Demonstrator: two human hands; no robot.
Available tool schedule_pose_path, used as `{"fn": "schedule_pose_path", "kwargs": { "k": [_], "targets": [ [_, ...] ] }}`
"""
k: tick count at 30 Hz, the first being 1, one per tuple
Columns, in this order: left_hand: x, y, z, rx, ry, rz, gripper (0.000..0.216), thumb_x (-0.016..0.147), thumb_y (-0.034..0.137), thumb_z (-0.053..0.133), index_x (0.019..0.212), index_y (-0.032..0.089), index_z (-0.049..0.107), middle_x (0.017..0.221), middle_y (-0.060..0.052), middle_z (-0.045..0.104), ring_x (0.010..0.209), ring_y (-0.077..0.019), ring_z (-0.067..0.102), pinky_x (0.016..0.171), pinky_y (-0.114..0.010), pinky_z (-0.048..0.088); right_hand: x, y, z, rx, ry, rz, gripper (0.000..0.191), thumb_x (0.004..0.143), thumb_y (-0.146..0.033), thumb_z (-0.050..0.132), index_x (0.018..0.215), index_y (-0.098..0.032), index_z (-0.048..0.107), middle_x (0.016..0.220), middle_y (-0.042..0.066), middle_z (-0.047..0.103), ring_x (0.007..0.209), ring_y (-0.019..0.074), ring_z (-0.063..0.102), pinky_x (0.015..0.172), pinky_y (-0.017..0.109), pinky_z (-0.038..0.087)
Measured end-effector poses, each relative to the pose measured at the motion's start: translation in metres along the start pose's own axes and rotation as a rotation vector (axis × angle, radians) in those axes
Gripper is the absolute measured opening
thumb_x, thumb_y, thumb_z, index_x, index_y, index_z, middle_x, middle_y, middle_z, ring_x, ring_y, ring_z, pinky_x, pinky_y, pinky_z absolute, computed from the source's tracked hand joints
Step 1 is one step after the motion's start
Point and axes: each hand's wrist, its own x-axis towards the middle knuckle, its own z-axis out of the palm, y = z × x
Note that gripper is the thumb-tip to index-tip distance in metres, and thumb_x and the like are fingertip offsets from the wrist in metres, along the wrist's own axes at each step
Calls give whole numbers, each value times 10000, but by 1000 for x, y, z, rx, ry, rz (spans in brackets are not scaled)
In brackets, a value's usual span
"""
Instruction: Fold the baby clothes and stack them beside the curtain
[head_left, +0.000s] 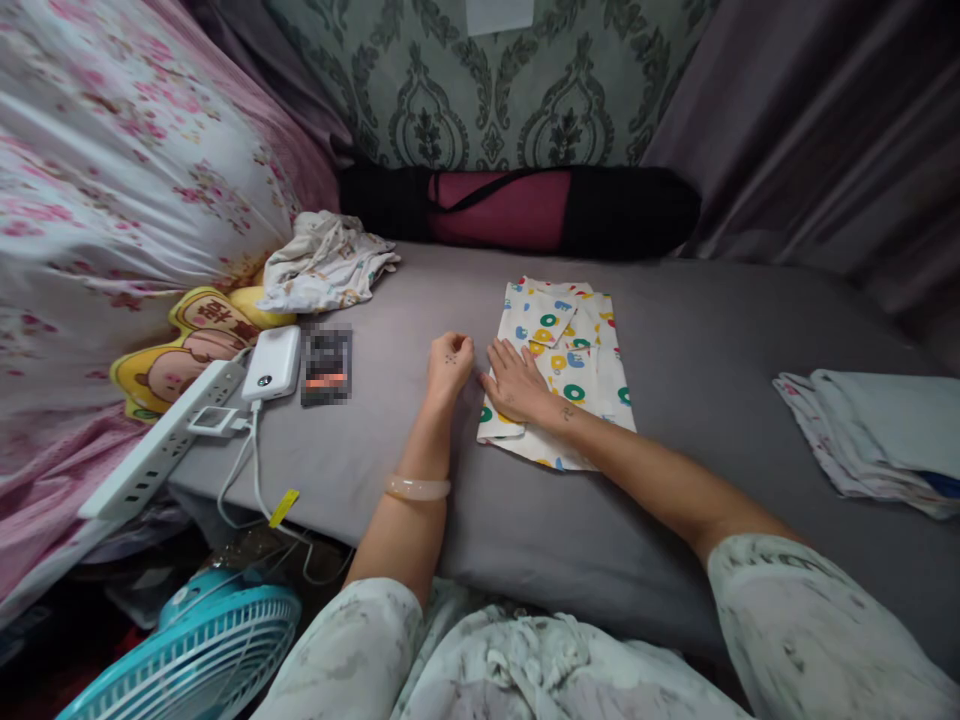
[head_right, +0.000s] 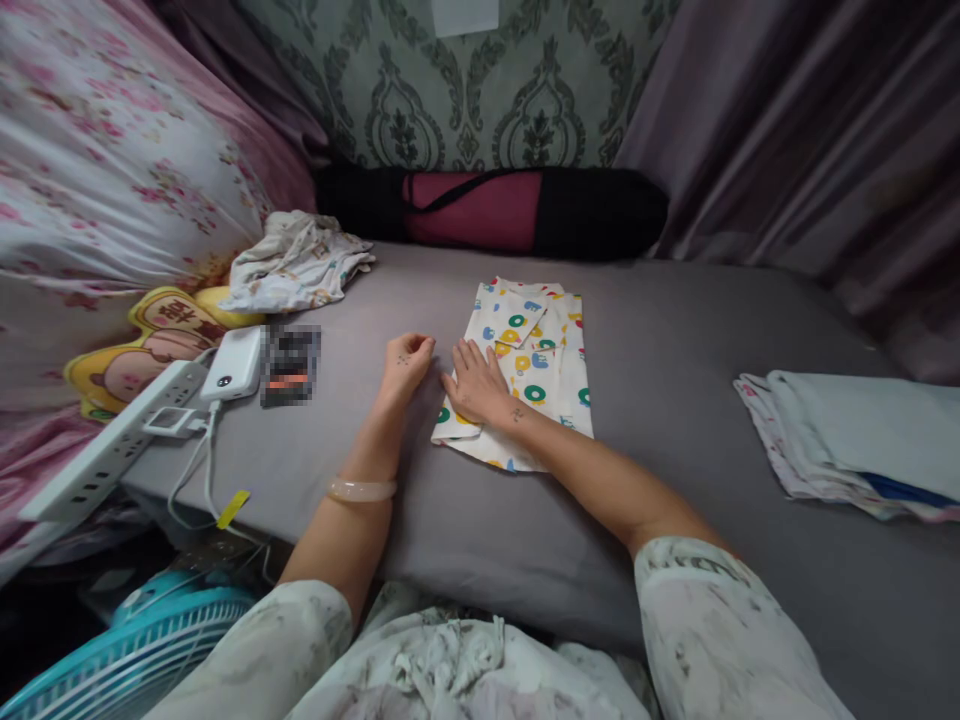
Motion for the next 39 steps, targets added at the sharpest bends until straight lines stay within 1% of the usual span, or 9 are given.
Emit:
{"fn": "schedule_pose_path", "kwargs": {
  "k": [6,11,14,18,22,26,31,35,39],
  "targets": [
    [0,2,0,-4,-1,4,288,813,306,501,870,102,697,844,-110,706,816,-202,643,773,-304,490,-22,-18,-9,19,34,-10,654,971,-392,245,1504,-14,251,1594,162,148,1478,265,75,1185,466,29],
    [1,1,0,-1,-7,4,288,806,298,492,855,101,697,845,-116,709,819,-206,652,769,-301,492,-43,-37,-8,85,-55,-84,652,974,-398,265,1498,-11,267,1586,172,183,1474,282,100,1185,484,68],
    [1,1,1,6,-21,12,290,804,300,487,858,109,699,857,-116,714,827,-207,655,772,-301,495,-49,-41,-6,111,-66,-58,631,977,-377,281,1495,-16,279,1581,177,198,1471,292,118,1185,493,93],
    [0,-1,2,27,-35,20,299,806,313,488,869,115,704,859,-114,718,837,-210,657,772,-303,498,-64,-44,-9,115,22,-106,629,975,-367,326,1491,-11,277,1584,185,174,1477,280,77,1197,474,64],
    [-4,3,6,51,-73,50,306,808,319,493,903,123,707,865,-106,721,836,-205,658,768,-302,501,-89,-42,-18,208,-57,-206,642,977,-409,337,1472,-1,314,1562,204,237,1466,285,147,1194,472,143],
    [-19,14,0,126,-293,187,278,812,317,508,902,149,712,820,-69,719,775,-178,641,734,-279,498,-101,-11,-38,297,43,-204,599,974,-405,356,1464,-60,352,1548,189,290,1445,260,236,1166,452,245],
    [-43,28,-32,193,-695,408,309,854,434,556,937,179,709,857,-59,716,728,-149,614,691,-251,481,-113,63,-69,329,146,-21,363,956,-307,392,1165,-164,651,1199,100,664,1122,216,598,974,336,437],
    [-59,29,-55,227,-859,461,361,830,499,618,1038,212,687,1024,-73,693,845,-170,627,726,-264,489,-136,101,-82,336,41,107,312,942,-298,417,1025,-204,703,1002,57,714,890,193,644,807,291,461],
    [-70,25,-62,259,-904,598,373,798,455,684,1094,230,664,1173,-96,648,1071,-222,591,926,-346,472,-158,108,-82,342,-118,18,269,898,-348,516,1035,-205,697,1013,68,684,915,202,621,819,304,459]
  ]
}}
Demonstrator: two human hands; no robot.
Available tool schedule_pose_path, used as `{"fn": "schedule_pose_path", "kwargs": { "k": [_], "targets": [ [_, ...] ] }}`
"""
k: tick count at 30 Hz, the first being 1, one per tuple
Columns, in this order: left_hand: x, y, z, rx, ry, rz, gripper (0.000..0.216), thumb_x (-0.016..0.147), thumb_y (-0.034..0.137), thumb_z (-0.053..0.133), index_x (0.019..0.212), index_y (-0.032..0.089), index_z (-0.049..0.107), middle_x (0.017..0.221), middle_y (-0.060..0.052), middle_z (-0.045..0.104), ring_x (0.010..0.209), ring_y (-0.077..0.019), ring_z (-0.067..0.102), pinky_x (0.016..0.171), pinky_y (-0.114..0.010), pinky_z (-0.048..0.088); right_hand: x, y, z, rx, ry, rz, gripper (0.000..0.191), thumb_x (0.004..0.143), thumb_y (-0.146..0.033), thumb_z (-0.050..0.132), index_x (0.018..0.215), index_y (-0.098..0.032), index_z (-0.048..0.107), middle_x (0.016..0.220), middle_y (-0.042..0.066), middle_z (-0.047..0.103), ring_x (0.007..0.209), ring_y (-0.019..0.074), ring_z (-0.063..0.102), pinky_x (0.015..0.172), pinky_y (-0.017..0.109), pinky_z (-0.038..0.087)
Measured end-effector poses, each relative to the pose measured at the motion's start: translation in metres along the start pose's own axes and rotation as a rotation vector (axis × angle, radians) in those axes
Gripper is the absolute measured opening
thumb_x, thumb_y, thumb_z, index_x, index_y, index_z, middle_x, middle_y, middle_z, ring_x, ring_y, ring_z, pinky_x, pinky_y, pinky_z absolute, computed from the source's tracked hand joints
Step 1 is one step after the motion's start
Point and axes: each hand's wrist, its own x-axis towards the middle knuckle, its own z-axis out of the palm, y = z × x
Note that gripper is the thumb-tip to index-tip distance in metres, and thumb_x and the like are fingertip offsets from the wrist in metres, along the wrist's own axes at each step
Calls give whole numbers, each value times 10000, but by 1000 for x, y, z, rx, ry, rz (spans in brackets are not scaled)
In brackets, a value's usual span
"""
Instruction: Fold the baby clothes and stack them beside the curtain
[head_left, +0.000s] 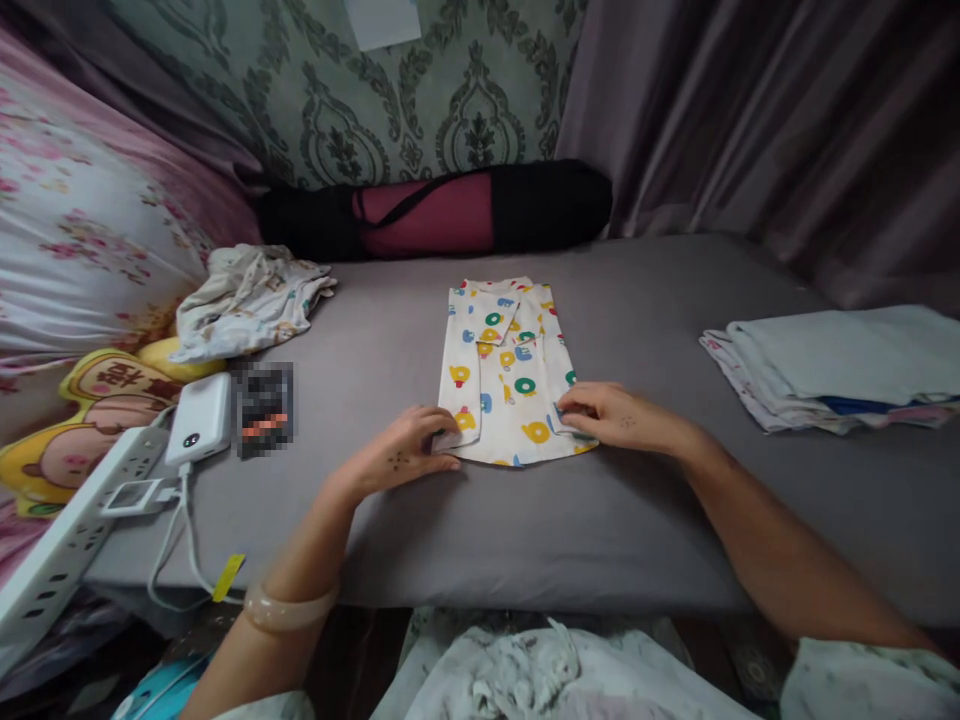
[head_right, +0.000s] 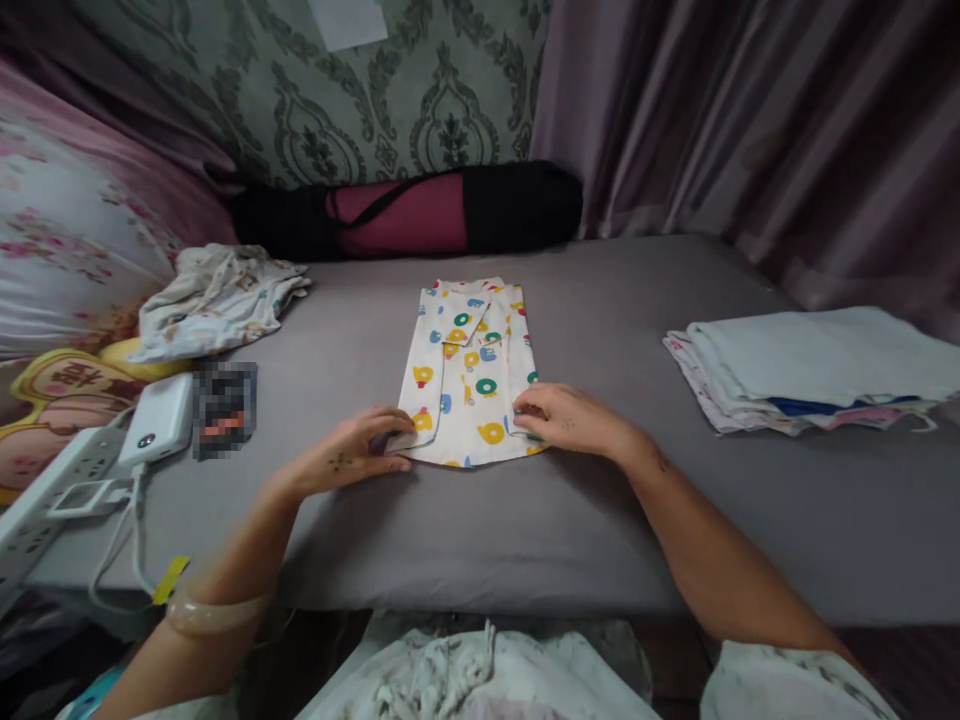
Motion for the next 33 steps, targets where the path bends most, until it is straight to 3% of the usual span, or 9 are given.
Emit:
{"fn": "schedule_pose_path", "kwargs": {
  "k": [5,8,12,17,21,25,29,33],
  "targets": [
    [0,3,4,88,-36,55,254,897,348,573,1098,225,670,1166,-91,658,1074,-205,609,947,-325,472,-12,-1,3,-40,-119,-80,381,818,-383,642,1154,-203,650,1272,102,562,1197,256,504,973,351,423],
    [1,6,4,178,-62,67,249,930,259,478,1083,219,670,1159,-81,666,1064,-196,620,936,-310,479,-15,-3,2,-29,-136,-86,325,851,-348,604,1141,-211,656,1277,98,555,1196,253,505,991,370,417],
    [4,9,7,311,-71,56,326,858,108,442,1089,209,650,1148,-86,664,1060,-211,619,913,-332,498,-18,-7,5,-46,-84,-100,251,874,-278,560,1089,-206,669,1248,103,573,1146,250,535,989,392,423],
    [9,2,11,297,-41,91,453,806,48,440,1185,229,609,1258,-97,617,1151,-221,574,978,-372,472,-21,-13,14,-85,-14,-121,275,853,-166,507,1080,-208,658,1187,109,596,1088,249,555,989,419,429],
    [11,-5,7,176,-37,97,444,824,82,438,1210,220,608,1324,-95,591,1225,-223,541,1037,-384,434,-23,-10,17,-110,-23,-101,454,781,-50,461,1180,-209,609,1220,110,574,1113,243,534,988,400,424],
    [12,-5,2,29,16,20,388,869,161,426,1189,241,630,1238,-77,652,1134,-212,604,991,-357,455,-23,3,13,-93,-35,-96,596,730,-19,457,1287,-219,530,1315,99,516,1183,241,483,985,383,419],
    [16,-5,2,-22,89,-147,349,902,270,421,1160,239,654,1052,-69,713,902,-200,660,807,-300,495,-19,12,6,-34,-10,-104,490,777,-65,454,1225,-224,573,1259,90,562,1164,235,500,984,387,413],
    [22,-12,6,-24,186,-223,335,886,365,469,1068,207,702,959,-74,710,830,-198,633,724,-272,465,-13,16,2,36,26,-93,384,796,-104,467,1120,-215,639,1182,91,609,1103,227,547,952,368,421]
  ]
}}
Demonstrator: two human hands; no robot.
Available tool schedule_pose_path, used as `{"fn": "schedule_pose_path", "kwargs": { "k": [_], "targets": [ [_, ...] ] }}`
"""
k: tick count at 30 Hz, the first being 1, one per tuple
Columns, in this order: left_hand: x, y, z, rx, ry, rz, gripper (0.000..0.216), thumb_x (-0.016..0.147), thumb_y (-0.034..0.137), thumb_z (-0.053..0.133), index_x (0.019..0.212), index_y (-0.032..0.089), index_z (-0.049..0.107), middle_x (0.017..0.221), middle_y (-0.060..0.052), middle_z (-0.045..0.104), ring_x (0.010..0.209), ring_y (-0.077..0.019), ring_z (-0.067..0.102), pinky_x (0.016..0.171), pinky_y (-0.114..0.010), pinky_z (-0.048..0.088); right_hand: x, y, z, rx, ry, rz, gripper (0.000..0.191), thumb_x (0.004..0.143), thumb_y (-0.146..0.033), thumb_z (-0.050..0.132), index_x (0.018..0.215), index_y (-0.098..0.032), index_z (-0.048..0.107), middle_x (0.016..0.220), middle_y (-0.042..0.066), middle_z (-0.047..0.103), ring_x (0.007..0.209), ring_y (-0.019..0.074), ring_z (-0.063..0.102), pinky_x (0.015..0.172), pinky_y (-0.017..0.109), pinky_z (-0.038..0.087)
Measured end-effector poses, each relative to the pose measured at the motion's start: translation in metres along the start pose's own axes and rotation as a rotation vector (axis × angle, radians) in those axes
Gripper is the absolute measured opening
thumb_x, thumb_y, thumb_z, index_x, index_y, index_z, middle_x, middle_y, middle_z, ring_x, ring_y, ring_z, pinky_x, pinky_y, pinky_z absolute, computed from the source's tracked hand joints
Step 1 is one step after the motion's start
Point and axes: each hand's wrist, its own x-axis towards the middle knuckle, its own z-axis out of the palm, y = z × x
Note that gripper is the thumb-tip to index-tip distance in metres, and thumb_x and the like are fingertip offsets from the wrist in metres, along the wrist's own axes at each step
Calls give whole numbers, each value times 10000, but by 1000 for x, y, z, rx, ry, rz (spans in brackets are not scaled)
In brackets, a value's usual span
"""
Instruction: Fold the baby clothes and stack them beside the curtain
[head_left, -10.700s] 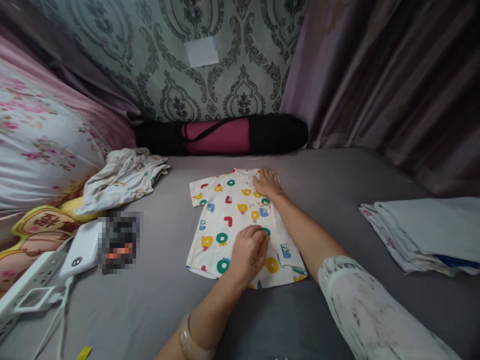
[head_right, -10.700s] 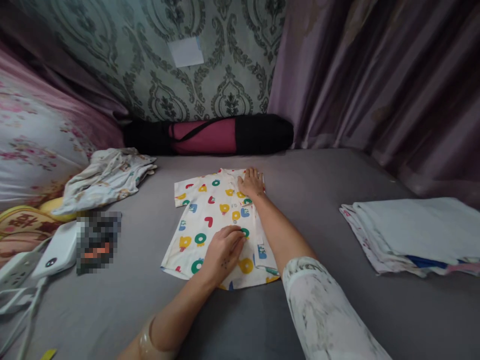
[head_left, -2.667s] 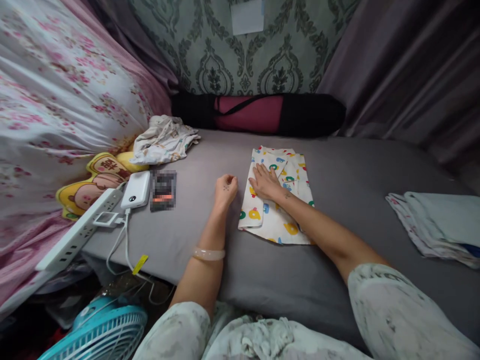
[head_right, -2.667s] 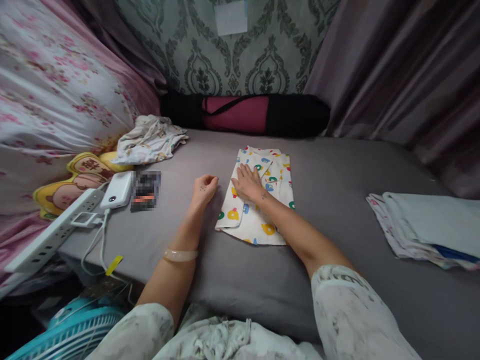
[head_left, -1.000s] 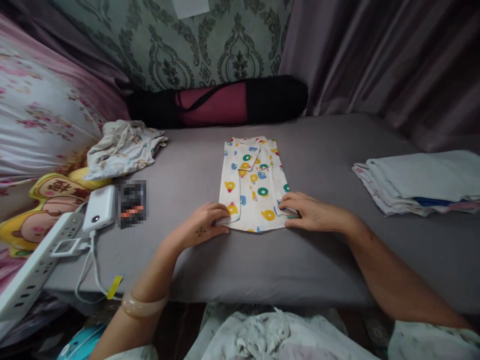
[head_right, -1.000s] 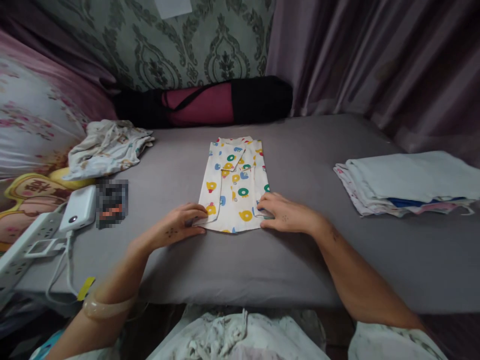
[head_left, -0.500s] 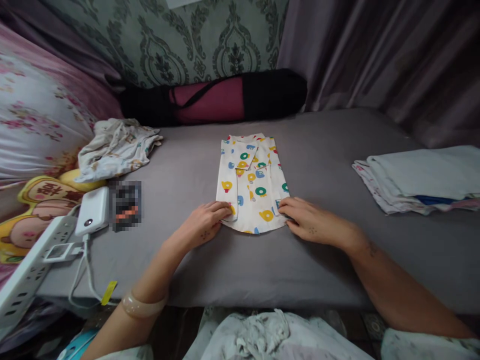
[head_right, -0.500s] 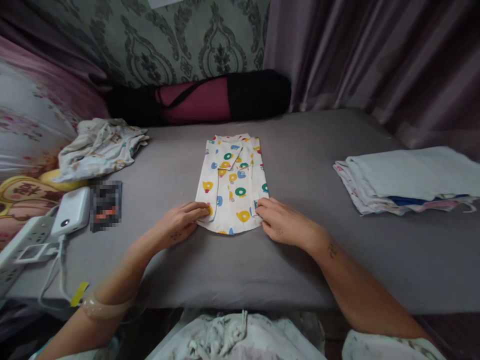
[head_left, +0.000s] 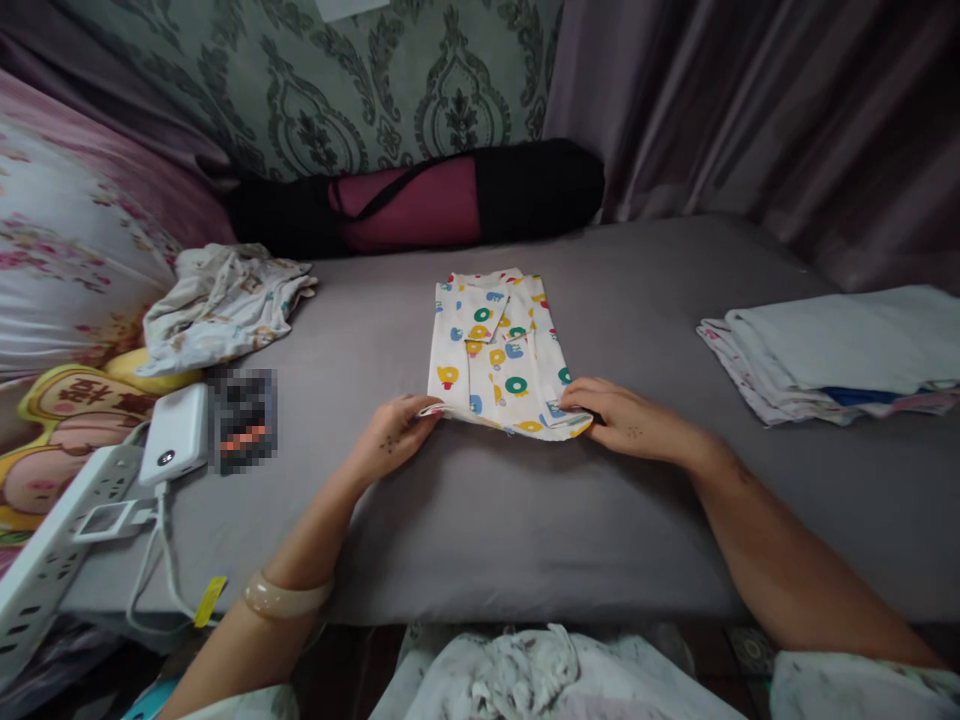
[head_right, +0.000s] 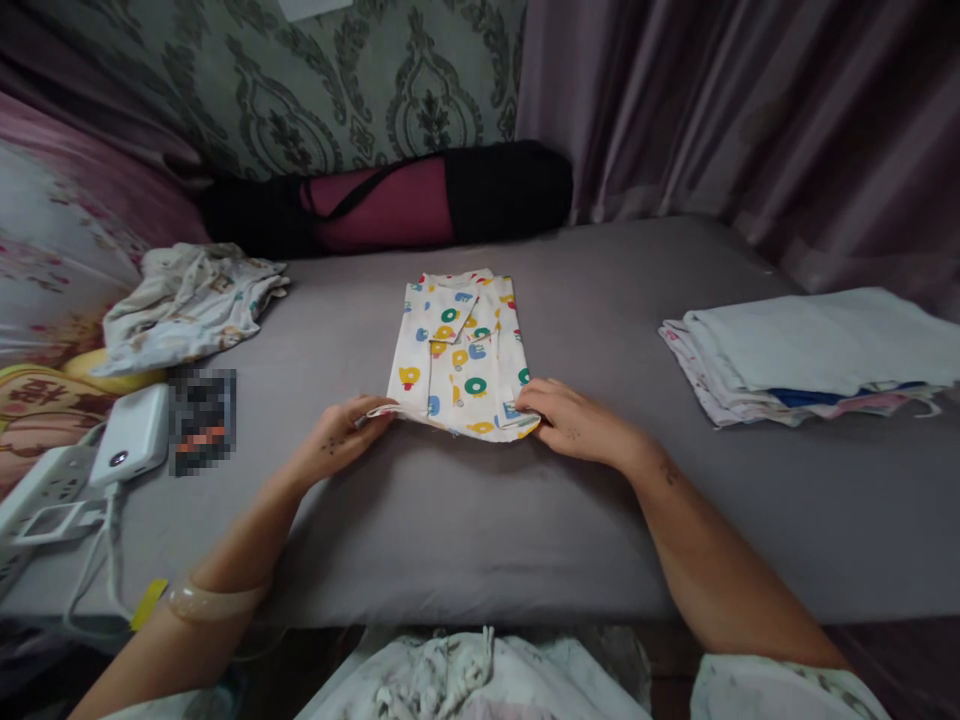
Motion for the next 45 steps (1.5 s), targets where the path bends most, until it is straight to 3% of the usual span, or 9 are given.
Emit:
{"fn": "schedule_pose_path", "kwargs": {
  "k": [4,8,13,20,27,32,35,38,45],
  "targets": [
    [9,-11,6,-71,71,-96,331,868,431,497,934,193,717,762,-20,669,673,-155,563,602,-231,410,6,6,1,40,75,123,223,864,-229,473,949,-211,678,971,64,667,890,199,603,804,313,455],
    [19,-17,11,-120,144,-176,338,854,450,492,887,182,695,630,18,573,589,-132,490,528,-215,340,14,12,12,80,205,328,245,902,-350,457,853,-204,647,745,12,655,654,161,572,605,257,419],
    [29,-11,16,41,221,-259,296,843,411,484,779,177,654,576,20,521,559,-128,463,527,-230,302,23,14,28,66,391,511,303,883,-289,496,1145,-179,598,895,62,715,709,177,624,634,273,435],
    [32,-9,23,169,252,-244,237,874,385,487,872,197,631,641,-6,598,597,-146,525,561,-244,330,25,2,32,-154,355,581,397,897,-293,457,1277,-203,527,904,72,717,749,221,650,628,297,428],
    [27,-17,28,200,261,-232,285,898,363,481,1114,183,525,714,-12,611,665,-177,569,622,-278,419,23,2,33,-225,301,564,412,922,-293,432,1318,-190,482,953,93,699,769,224,647,638,303,441],
    [24,-12,27,399,357,-9,351,929,285,401,1228,125,490,1074,-164,606,1021,-259,580,892,-421,472,25,-7,33,-350,383,463,406,964,-280,365,1316,-135,505,1127,166,652,993,281,621,821,396,484],
    [28,7,32,473,264,137,416,967,285,327,1329,115,440,1336,-195,516,1269,-280,469,1033,-454,408,34,-19,39,-439,403,242,476,990,-310,315,1404,-113,440,1406,173,496,1322,310,415,1067,491,347],
    [34,28,44,551,152,203,500,991,345,279,1437,128,345,1518,-150,364,1443,-288,243,1147,-489,275,45,-28,48,-437,304,46,541,1004,-358,280,1501,-145,302,1571,98,279,1464,269,156,1178,525,142],
    [41,39,68,665,96,135,608,1001,444,185,1501,111,276,1586,-127,225,1484,-272,76,1197,-523,98,51,-30,56,-406,169,-18,576,1012,-408,240,1528,-154,239,1600,60,181,1482,228,39,1199,508,53]
  ]
}}
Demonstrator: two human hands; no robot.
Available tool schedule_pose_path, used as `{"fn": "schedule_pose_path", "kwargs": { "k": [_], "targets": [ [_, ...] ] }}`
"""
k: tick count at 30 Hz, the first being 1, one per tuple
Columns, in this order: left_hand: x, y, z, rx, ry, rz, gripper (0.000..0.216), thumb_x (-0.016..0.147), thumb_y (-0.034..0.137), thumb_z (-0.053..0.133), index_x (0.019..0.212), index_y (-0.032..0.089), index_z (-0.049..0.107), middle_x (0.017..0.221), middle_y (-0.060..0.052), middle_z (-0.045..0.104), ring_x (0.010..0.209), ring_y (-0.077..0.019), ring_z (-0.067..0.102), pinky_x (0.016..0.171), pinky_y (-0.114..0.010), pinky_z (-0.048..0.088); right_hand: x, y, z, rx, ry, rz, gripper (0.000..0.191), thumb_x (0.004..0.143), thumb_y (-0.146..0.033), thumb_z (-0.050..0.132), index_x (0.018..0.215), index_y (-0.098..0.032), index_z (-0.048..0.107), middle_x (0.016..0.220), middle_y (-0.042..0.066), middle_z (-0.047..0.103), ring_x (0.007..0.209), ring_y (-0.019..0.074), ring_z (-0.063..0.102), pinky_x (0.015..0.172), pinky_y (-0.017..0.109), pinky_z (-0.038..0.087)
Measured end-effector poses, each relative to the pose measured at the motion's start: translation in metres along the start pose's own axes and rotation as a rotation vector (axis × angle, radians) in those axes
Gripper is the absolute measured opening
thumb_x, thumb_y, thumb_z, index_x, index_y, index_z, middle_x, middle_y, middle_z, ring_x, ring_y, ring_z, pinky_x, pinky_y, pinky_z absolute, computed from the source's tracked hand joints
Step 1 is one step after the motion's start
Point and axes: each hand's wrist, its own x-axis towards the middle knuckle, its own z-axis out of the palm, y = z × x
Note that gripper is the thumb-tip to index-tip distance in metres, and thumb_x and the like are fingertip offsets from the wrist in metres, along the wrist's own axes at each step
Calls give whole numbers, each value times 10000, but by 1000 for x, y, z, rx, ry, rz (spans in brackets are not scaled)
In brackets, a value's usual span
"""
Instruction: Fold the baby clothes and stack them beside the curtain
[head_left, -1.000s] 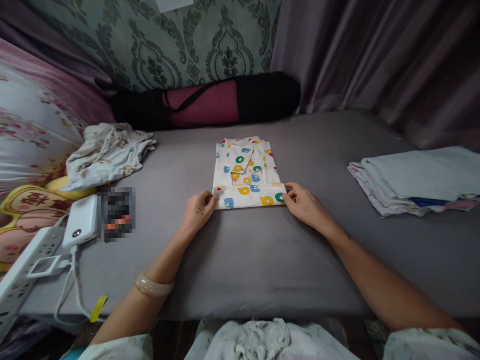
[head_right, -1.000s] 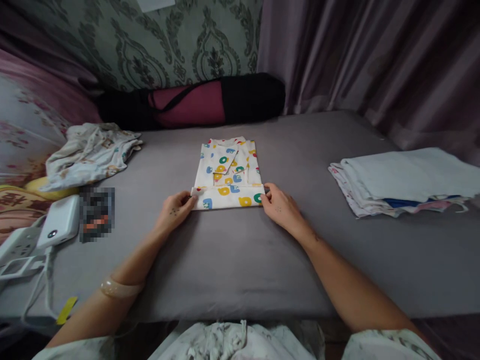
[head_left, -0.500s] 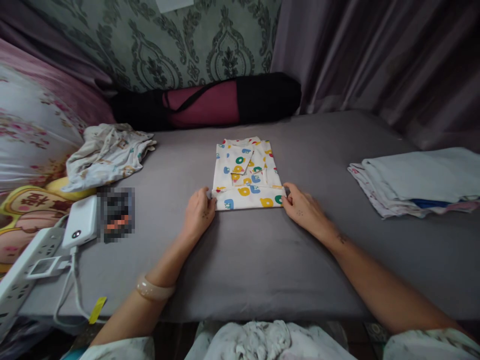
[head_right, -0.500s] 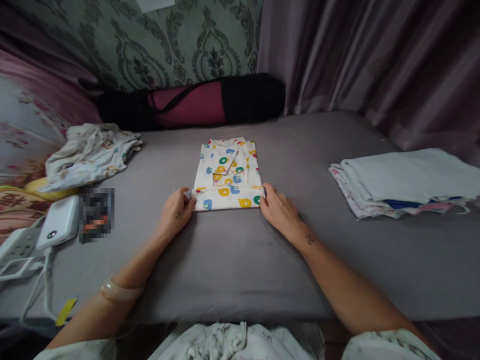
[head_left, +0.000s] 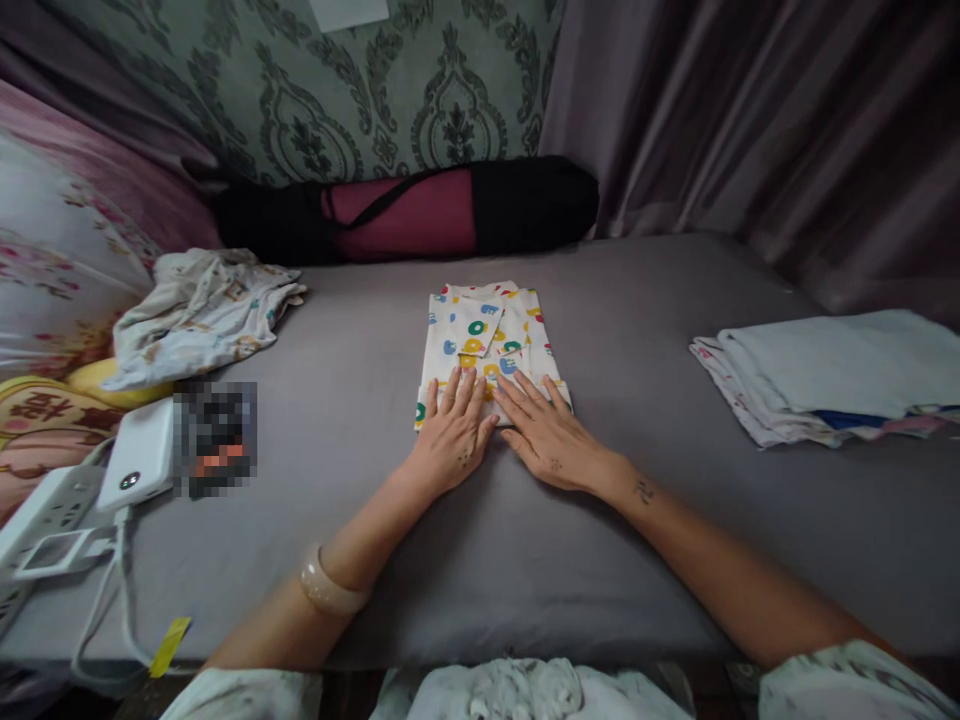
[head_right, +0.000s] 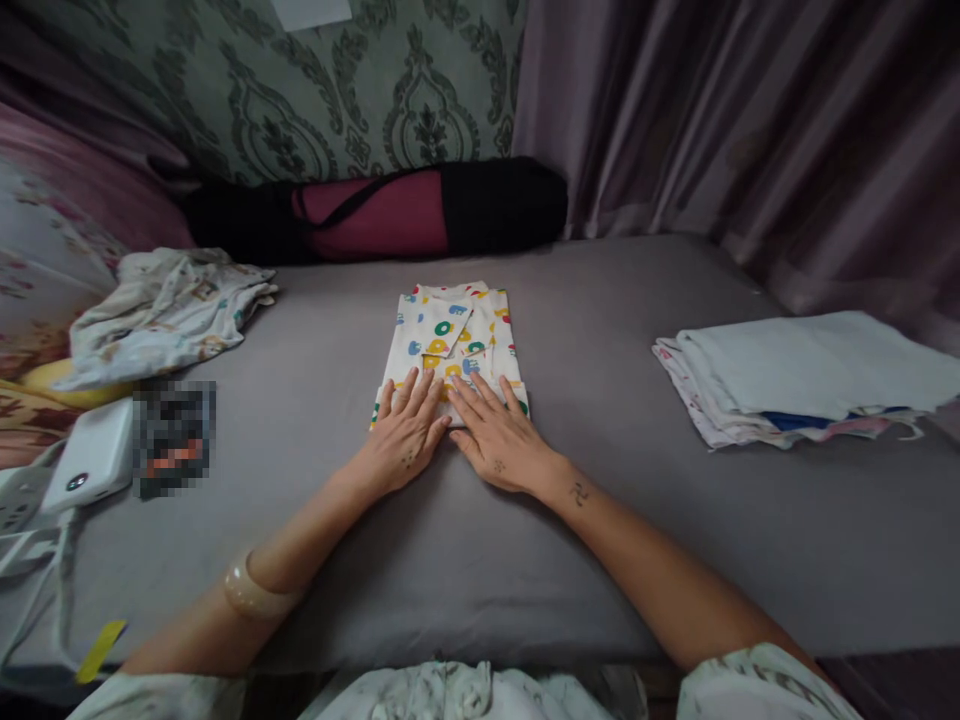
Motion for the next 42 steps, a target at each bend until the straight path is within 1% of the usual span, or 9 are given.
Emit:
{"fn": "schedule_pose_path", "kwargs": {
  "k": [9,12,18,20,22,26,33,37,42],
  "targets": [
    [-3,-1,10,-63,-183,-16,640,996,496,119,1534,158,197,1601,-74,164,1481,-282,82,1183,-568,101,1,7,7,72,-102,-18,573,1017,-457,199,1524,-198,267,1582,40,236,1472,225,137,1201,496,71],
    [-4,1,7,-91,-195,-27,636,997,495,134,1535,160,194,1599,-78,171,1480,-289,92,1175,-582,109,0,8,7,93,-122,-12,575,1017,-459,191,1525,-201,264,1584,38,228,1471,221,141,1199,494,69],
    [12,-5,-17,-135,-142,-69,520,1010,393,167,1421,214,431,1496,-80,430,1406,-249,344,1159,-589,158,12,11,-9,163,-193,28,571,1013,-431,153,1504,-199,329,1566,50,289,1466,225,167,1190,502,101],
    [23,-6,-23,-112,-79,-108,504,1008,357,174,1416,207,430,1502,-88,420,1412,-240,333,1159,-595,143,23,11,-16,149,-136,85,573,1009,-419,157,1507,-186,321,1576,58,262,1471,225,145,1189,504,90],
    [33,-6,-25,-71,-30,-148,518,1002,353,188,1452,179,377,1547,-104,336,1451,-262,241,1159,-604,123,35,10,-17,103,-38,176,578,1003,-399,173,1516,-162,291,1590,72,216,1477,231,108,1187,509,64],
    [44,-2,-11,-23,-62,-204,567,994,364,190,1498,126,291,1580,-124,247,1475,-295,138,1166,-589,106,55,7,-3,24,32,282,587,987,-353,205,1517,-112,274,1593,99,195,1478,242,96,1183,509,37],
    [41,0,18,-19,-93,-280,603,999,417,143,1510,123,270,1581,-131,240,1470,-286,166,1181,-522,129,61,9,25,-38,-12,282,592,953,-297,249,1501,-81,306,1586,107,218,1470,244,144,1193,469,50],
    [39,-2,19,-24,-45,-266,610,997,416,152,1502,101,287,1575,-153,245,1468,-292,172,1181,-526,123,59,10,21,-42,-1,274,592,953,-296,246,1497,-72,312,1582,121,222,1466,255,159,1190,476,73],
    [37,-11,18,-39,30,-291,644,987,475,176,1502,103,282,1569,-155,262,1475,-275,152,1188,-507,99,53,20,13,-62,92,292,595,959,-305,244,1506,-74,280,1590,122,195,1476,246,108,1188,484,62]
  ]
}}
